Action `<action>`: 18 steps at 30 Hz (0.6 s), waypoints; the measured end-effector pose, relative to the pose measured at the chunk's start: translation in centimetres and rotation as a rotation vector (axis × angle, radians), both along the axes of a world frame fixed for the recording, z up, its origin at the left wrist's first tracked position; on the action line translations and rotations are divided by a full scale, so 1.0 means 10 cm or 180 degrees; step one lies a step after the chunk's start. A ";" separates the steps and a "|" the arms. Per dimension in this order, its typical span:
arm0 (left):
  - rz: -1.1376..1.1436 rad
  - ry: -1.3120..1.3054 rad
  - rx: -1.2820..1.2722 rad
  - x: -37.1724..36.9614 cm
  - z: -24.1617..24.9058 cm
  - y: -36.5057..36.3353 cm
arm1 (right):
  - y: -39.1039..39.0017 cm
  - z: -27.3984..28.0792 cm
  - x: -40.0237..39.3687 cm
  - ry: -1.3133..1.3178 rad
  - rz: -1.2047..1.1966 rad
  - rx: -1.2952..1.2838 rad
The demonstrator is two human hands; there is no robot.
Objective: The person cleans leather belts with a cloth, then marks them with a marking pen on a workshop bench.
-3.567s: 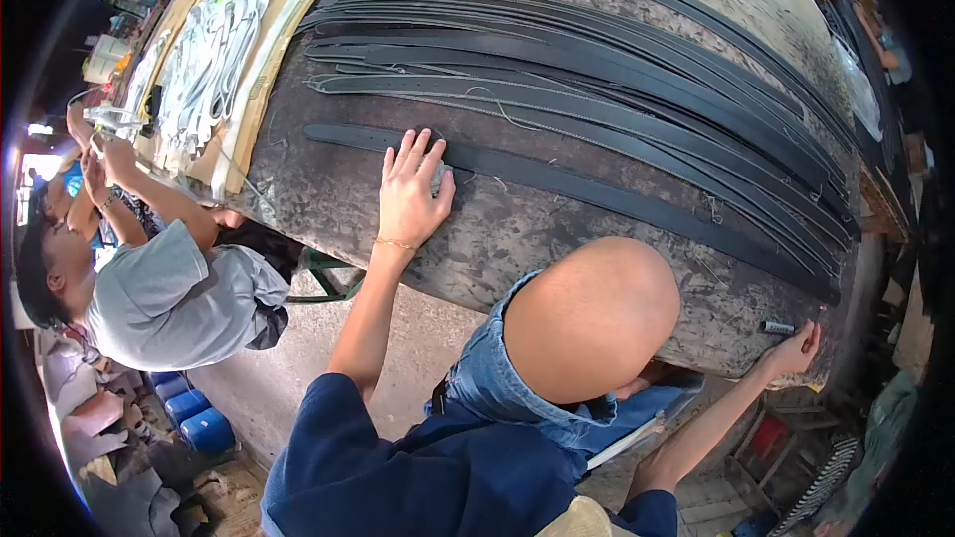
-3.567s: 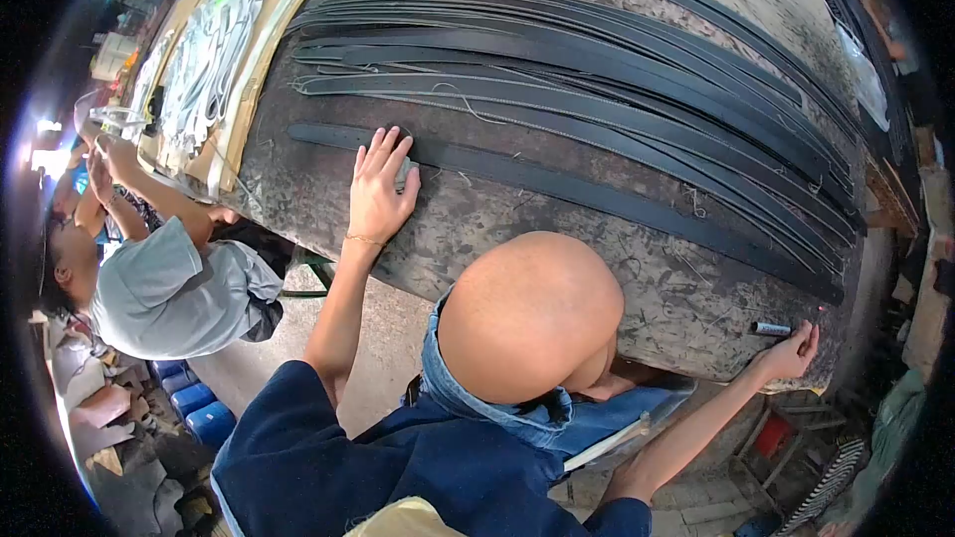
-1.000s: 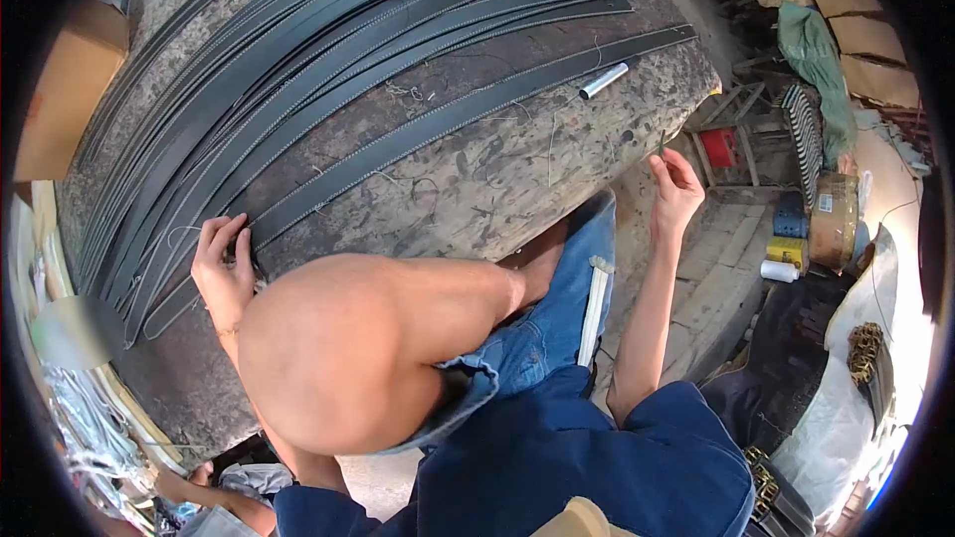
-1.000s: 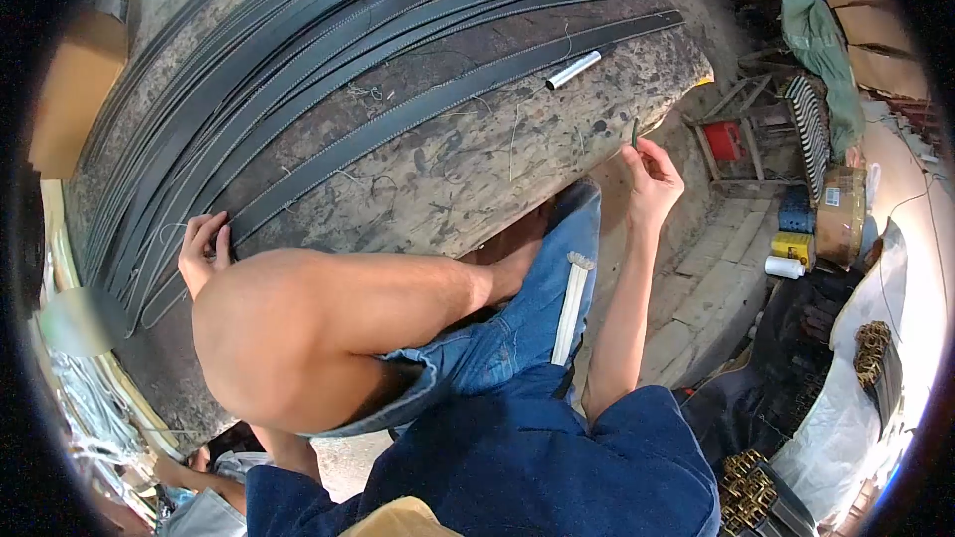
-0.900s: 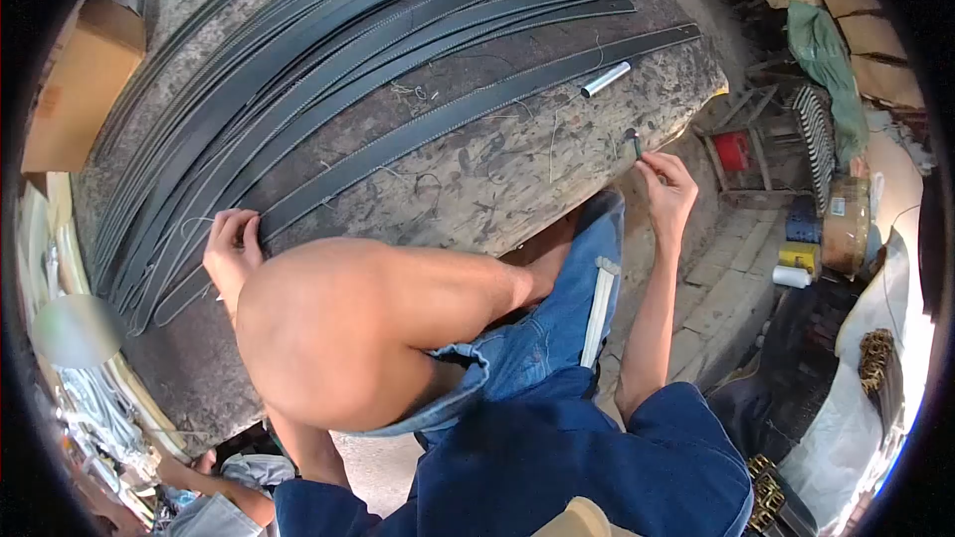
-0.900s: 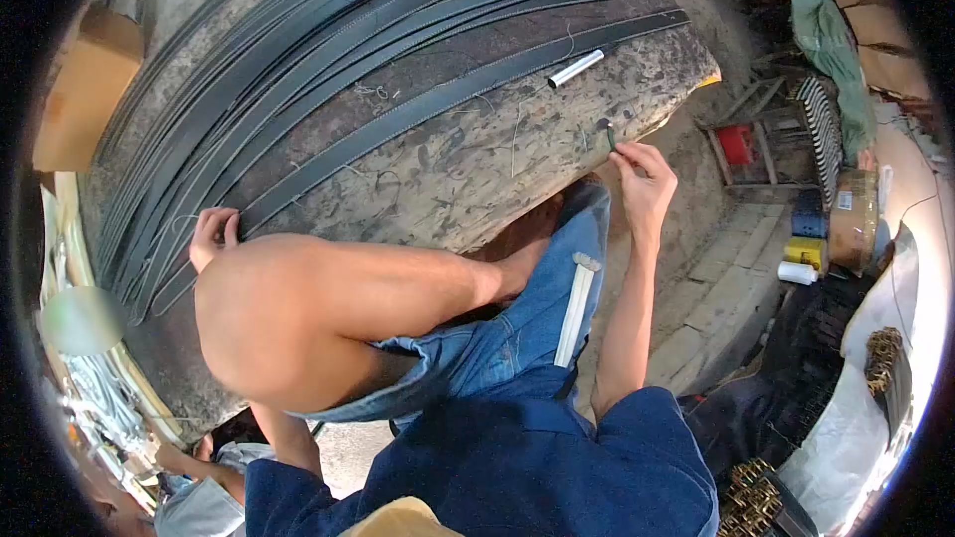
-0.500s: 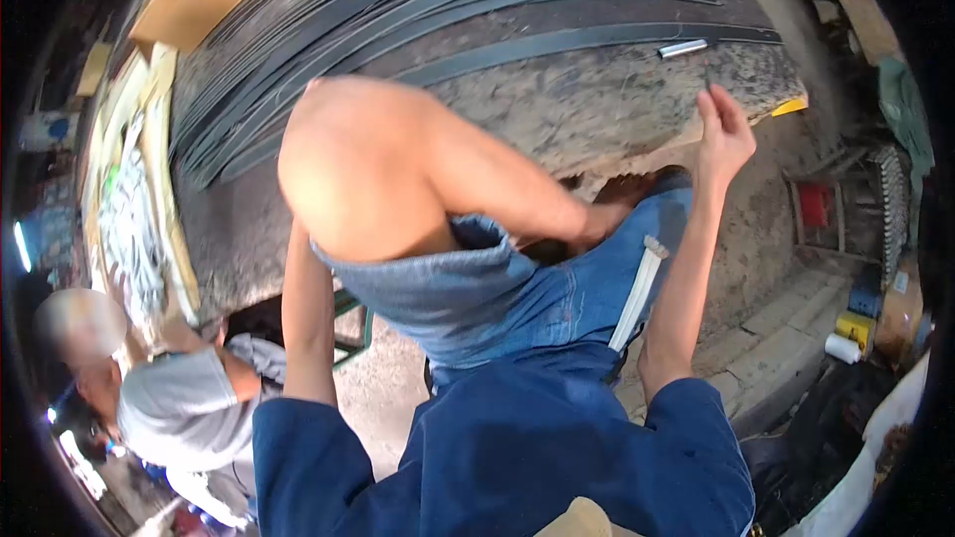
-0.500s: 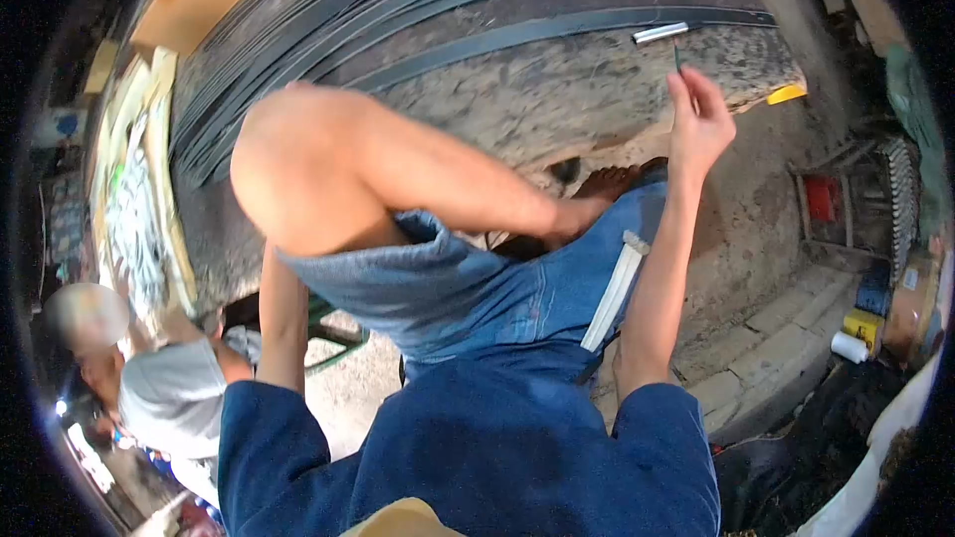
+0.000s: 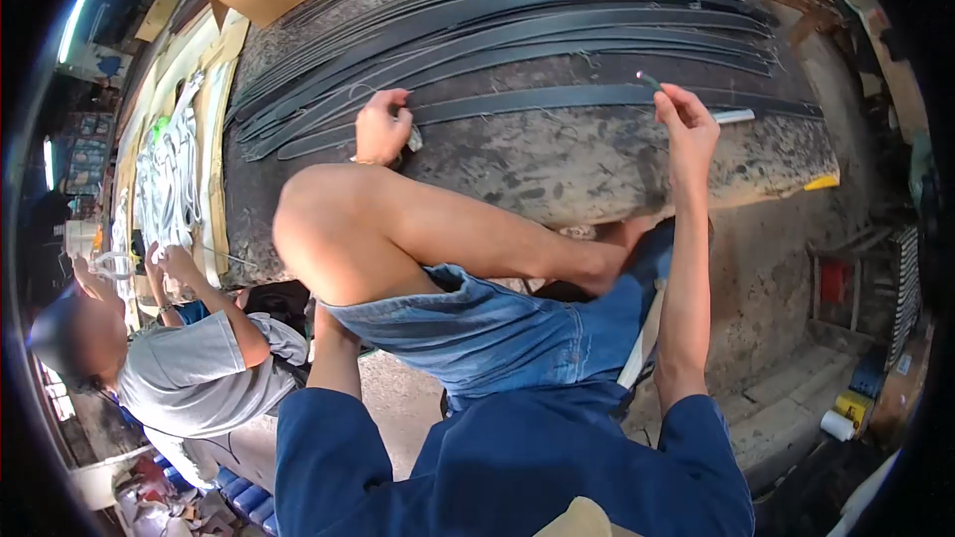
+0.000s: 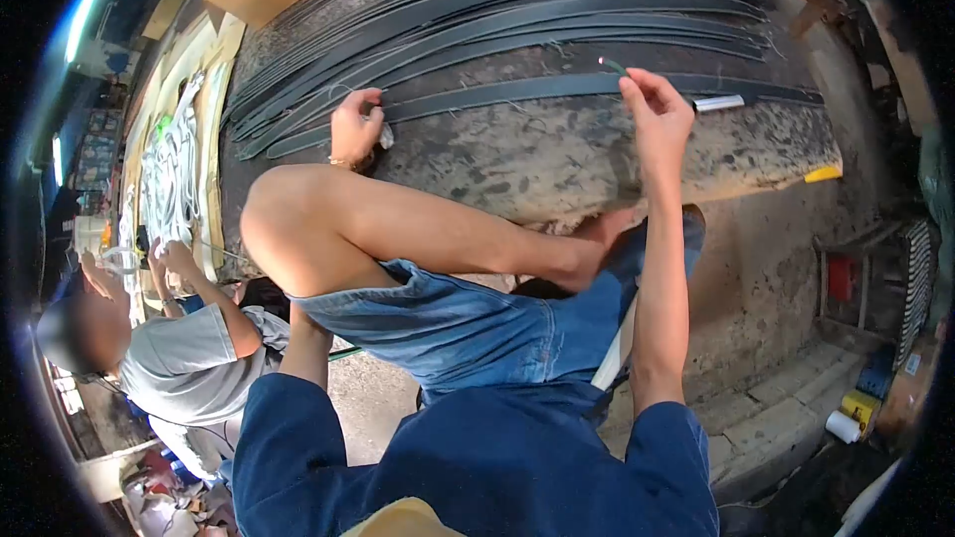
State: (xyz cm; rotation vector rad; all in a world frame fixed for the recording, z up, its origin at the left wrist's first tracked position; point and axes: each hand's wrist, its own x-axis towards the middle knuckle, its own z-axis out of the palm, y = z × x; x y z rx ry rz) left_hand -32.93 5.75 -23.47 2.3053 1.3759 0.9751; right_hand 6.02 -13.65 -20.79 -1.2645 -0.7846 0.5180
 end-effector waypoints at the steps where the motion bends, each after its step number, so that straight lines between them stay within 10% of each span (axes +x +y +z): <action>1: -0.0097 0.0399 -0.0136 0.03 0.09 0.01 | 0.08 -0.02 -0.08 0.0077 0.0039 -0.0065; 7: -0.1339 0.0634 -0.0614 -0.04 0.35 0.23 | 0.56 0.01 -0.52 0.0228 0.0364 -0.0331; 18: -0.1223 0.1128 -0.0283 0.07 0.29 0.20 | 1.13 -0.03 -1.15 0.0393 0.1158 -0.0636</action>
